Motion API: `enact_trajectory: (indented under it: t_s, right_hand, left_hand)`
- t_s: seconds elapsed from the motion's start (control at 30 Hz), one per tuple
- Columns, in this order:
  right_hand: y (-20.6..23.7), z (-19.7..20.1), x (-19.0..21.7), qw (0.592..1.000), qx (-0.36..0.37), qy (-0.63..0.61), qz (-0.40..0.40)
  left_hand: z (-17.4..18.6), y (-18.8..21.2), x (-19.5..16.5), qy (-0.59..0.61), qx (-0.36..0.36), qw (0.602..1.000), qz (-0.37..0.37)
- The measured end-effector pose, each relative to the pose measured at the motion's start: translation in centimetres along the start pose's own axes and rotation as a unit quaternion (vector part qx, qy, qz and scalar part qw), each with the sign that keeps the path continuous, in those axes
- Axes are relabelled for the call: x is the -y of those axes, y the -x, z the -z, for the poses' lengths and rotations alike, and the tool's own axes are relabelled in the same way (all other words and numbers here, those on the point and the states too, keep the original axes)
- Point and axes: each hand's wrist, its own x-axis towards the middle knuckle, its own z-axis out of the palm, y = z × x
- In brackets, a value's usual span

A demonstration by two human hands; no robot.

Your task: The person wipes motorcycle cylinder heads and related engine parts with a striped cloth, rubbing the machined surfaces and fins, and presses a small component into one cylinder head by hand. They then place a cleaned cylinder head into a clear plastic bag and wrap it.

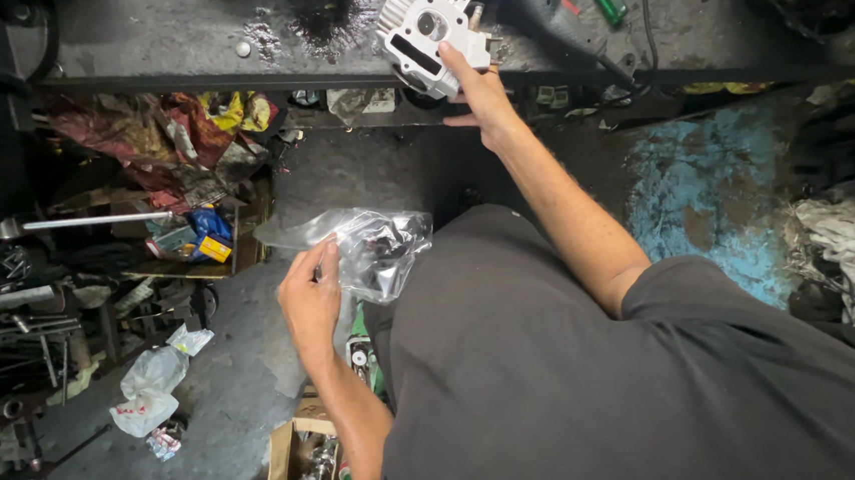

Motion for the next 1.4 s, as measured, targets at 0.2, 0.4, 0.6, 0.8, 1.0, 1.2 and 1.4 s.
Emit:
enact_trajectory:
  t_s: [0.2, 0.4, 0.6, 0.8, 1.0, 1.2, 1.4]
  right_hand:
    - [-0.6, 0.7, -0.3, 0.983, -0.001, 0.004, 0.185]
    - [-1.1, 3.0, 2.4, 0.981, 0.153, -0.059, 0.107]
    - [-2.6, 4.1, 4.1, 0.979, 0.170, 0.075, 0.087]
    - [-4.9, 3.6, 2.3, 0.967, 0.159, 0.086, 0.182]
    - [-5.2, 2.4, 3.3, 0.955, 0.195, 0.041, 0.221]
    - [-4.3, 1.8, 6.0, 0.964, 0.256, -0.008, 0.068]
    - [-4.5, 2.1, 7.0, 0.946, 0.316, -0.011, 0.066]
  left_hand:
    - [0.1, 0.7, -2.0, -0.008, 0.009, 1.000, -0.008]
    - [-0.6, 2.3, -3.8, -0.012, 0.017, 0.999, 0.030]
    - [-3.3, 2.8, -6.3, -0.006, 0.022, 0.999, 0.039]
    - [-5.8, 2.7, -8.3, 0.000, 0.022, 1.000, 0.010]
    - [-7.7, 3.2, -8.8, 0.016, 0.023, 0.999, 0.018]
    - [-7.5, 2.2, -8.2, 0.025, 0.047, 0.998, 0.022]
    - [-5.1, -0.3, -6.1, 0.036, 0.074, 0.996, 0.034]
